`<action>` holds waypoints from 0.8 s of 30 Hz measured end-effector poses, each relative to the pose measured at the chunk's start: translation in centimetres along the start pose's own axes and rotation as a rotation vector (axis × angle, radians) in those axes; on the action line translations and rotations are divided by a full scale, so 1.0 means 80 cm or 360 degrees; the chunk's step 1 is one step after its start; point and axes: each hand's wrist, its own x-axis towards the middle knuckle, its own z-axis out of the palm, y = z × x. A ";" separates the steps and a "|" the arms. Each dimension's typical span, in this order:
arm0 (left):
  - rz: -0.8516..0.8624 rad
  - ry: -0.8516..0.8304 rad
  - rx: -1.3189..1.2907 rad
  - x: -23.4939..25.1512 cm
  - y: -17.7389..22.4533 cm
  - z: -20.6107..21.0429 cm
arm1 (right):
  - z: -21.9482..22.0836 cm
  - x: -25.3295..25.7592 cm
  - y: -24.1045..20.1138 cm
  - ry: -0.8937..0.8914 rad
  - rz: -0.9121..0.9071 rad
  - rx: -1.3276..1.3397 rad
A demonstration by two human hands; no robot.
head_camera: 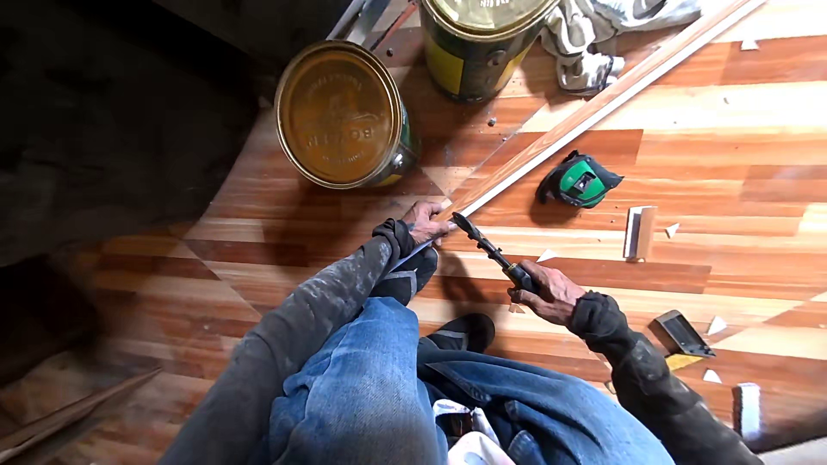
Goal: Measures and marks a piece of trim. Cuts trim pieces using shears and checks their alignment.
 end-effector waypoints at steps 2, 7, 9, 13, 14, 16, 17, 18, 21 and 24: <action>-0.0001 -0.0006 -0.0015 0.001 -0.001 0.000 | 0.000 0.000 -0.001 -0.0006 0.0022 -0.0020; -0.0047 -0.0004 -0.0011 0.003 -0.001 -0.003 | 0.001 0.002 -0.005 0.0008 0.0029 -0.0052; -0.0067 0.0000 -0.0012 0.004 -0.001 -0.004 | 0.002 0.003 -0.005 0.0004 0.0032 -0.0057; -0.0047 0.0004 0.0005 0.003 -0.001 -0.005 | 0.003 0.004 -0.006 0.0007 0.0025 -0.0069; -0.0036 0.0001 -0.0003 0.004 -0.003 -0.005 | 0.003 0.003 -0.008 0.0011 0.0021 -0.0072; -0.0016 -0.0006 -0.0009 0.005 -0.005 -0.004 | 0.002 0.002 -0.010 0.0003 0.0023 -0.0069; -0.0009 -0.0007 -0.0004 0.005 -0.005 -0.004 | 0.002 0.002 -0.011 0.0001 0.0028 -0.0070; -0.0009 -0.0006 0.0000 0.005 -0.004 -0.004 | 0.003 0.002 -0.012 0.0000 0.0032 -0.0068; -0.0019 -0.0004 0.0010 0.004 -0.004 -0.005 | 0.006 0.003 -0.012 0.0023 0.0020 -0.0062; -0.0030 -0.0009 -0.0003 0.003 -0.001 -0.005 | 0.008 0.002 -0.013 0.0036 0.0024 -0.0052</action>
